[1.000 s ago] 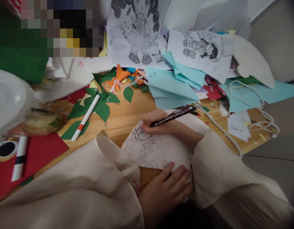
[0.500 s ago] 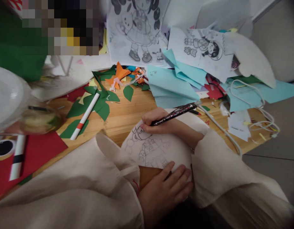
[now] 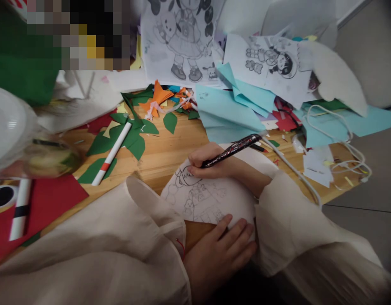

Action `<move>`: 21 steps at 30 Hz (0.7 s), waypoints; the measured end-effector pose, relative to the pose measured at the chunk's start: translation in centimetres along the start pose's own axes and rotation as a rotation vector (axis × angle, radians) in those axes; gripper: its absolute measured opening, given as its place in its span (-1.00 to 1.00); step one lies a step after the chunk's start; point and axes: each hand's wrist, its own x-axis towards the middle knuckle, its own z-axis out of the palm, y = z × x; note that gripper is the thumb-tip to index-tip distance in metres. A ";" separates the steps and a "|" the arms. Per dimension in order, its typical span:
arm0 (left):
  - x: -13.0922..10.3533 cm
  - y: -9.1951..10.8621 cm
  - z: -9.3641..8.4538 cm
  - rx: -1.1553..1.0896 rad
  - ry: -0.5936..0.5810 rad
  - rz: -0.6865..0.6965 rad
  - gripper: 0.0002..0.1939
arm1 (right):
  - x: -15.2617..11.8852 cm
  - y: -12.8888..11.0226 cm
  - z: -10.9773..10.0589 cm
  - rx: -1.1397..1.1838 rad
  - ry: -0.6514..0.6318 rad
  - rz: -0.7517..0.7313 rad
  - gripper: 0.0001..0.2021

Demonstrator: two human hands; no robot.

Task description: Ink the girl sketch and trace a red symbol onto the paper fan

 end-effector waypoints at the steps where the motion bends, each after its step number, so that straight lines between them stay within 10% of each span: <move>1: 0.0 0.0 0.1 0.000 0.008 -0.003 -0.61 | 0.0 0.0 -0.1 0.012 0.013 0.007 -0.66; 21: 0.1 -0.2 0.0 0.005 -0.020 0.016 -0.59 | -0.2 0.3 -0.4 0.004 -0.044 0.016 -0.67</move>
